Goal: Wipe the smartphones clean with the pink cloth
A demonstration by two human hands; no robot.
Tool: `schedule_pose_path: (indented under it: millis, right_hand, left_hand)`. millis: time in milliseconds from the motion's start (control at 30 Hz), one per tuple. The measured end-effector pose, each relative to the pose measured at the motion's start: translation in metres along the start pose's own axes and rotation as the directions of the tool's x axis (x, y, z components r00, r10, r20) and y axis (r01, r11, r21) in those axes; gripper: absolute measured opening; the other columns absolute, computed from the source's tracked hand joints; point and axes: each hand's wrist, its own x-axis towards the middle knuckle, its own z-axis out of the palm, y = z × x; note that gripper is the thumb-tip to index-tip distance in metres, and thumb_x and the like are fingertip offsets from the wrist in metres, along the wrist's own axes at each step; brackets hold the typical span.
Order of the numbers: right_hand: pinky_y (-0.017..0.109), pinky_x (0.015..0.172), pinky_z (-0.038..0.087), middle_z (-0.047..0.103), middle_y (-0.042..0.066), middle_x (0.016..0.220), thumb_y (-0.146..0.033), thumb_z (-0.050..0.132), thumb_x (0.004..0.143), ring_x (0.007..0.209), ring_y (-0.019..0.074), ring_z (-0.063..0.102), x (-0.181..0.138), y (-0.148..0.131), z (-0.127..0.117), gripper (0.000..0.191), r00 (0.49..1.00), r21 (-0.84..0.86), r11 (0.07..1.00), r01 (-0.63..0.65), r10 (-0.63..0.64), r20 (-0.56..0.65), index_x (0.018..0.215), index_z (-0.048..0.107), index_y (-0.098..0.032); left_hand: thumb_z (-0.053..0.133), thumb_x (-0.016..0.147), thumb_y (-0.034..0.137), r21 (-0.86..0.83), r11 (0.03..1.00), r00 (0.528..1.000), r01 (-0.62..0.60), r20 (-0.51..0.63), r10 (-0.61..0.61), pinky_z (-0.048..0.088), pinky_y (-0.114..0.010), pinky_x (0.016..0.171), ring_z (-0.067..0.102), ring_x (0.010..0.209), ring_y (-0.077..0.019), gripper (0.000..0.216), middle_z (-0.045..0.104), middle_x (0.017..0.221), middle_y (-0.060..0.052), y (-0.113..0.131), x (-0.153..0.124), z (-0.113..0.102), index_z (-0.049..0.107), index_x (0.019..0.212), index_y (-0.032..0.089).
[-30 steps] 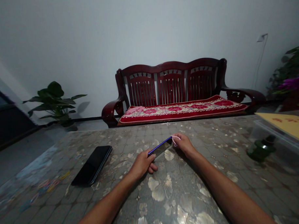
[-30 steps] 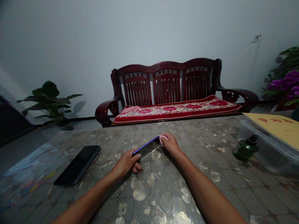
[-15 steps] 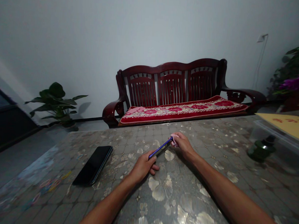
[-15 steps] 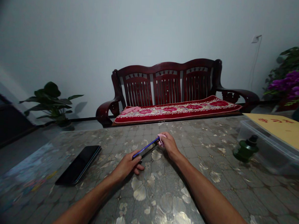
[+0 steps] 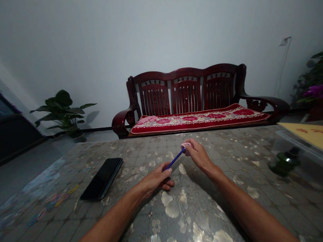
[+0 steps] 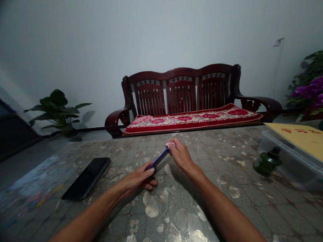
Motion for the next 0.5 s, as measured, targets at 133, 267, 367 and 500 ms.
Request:
schedule_pose_path:
  millis: [133,267,367,500]
  right_hand:
    - [0.026,0.063,0.041,0.059,-0.001,0.072,-0.042,0.049,0.092,0.068,0.0151,0.053,-0.004,-0.007,0.000,0.025,0.998,-0.068,0.996,0.051,-0.049,0.025,0.090,0.061,-0.021]
    - [0.025,0.061,0.041,0.059,-0.001,0.072,-0.042,0.049,0.092,0.068,0.0152,0.053,-0.004,-0.005,0.001,0.024,0.998,-0.046,0.997,0.054,-0.053,0.028,0.091,0.061,-0.021]
    - [0.025,0.059,0.040,0.057,-0.002,0.068,-0.041,0.051,0.089,0.064,0.0144,0.052,-0.003,-0.005,0.002,0.022,1.000,-0.013,1.000,0.021,-0.021,0.022,0.089,0.061,-0.021]
    - [0.025,0.057,0.039,0.056,-0.003,0.066,-0.041,0.051,0.088,0.061,0.0138,0.051,-0.003,-0.008,0.001,0.022,1.000,0.015,1.000,0.006,-0.006,0.027,0.087,0.060,-0.020]
  left_hand:
    - [0.079,0.081,0.043,0.015,1.000,0.998,0.027,0.050,-0.027,0.057,-0.026,0.064,0.069,0.081,-0.0157,0.079,0.056,0.122,-0.014,0.001,-0.001,-0.006,0.039,0.147,0.023]
    - [0.081,0.079,0.043,0.092,0.995,0.993,0.038,0.107,-0.048,0.056,-0.024,0.063,0.068,0.081,-0.0153,0.076,0.058,0.115,-0.010,0.004,0.001,-0.009,0.044,0.143,0.024]
    - [0.080,0.079,0.042,0.169,0.984,0.990,0.052,0.123,-0.073,0.053,-0.021,0.061,0.067,0.076,-0.0137,0.074,0.061,0.105,-0.006,0.011,0.002,-0.008,0.045,0.142,0.024]
    - [0.080,0.077,0.036,0.280,0.957,0.981,0.077,0.150,-0.123,0.049,-0.020,0.058,0.064,0.069,-0.0125,0.076,0.065,0.091,-0.002,0.021,0.004,-0.007,0.044,0.142,0.023]
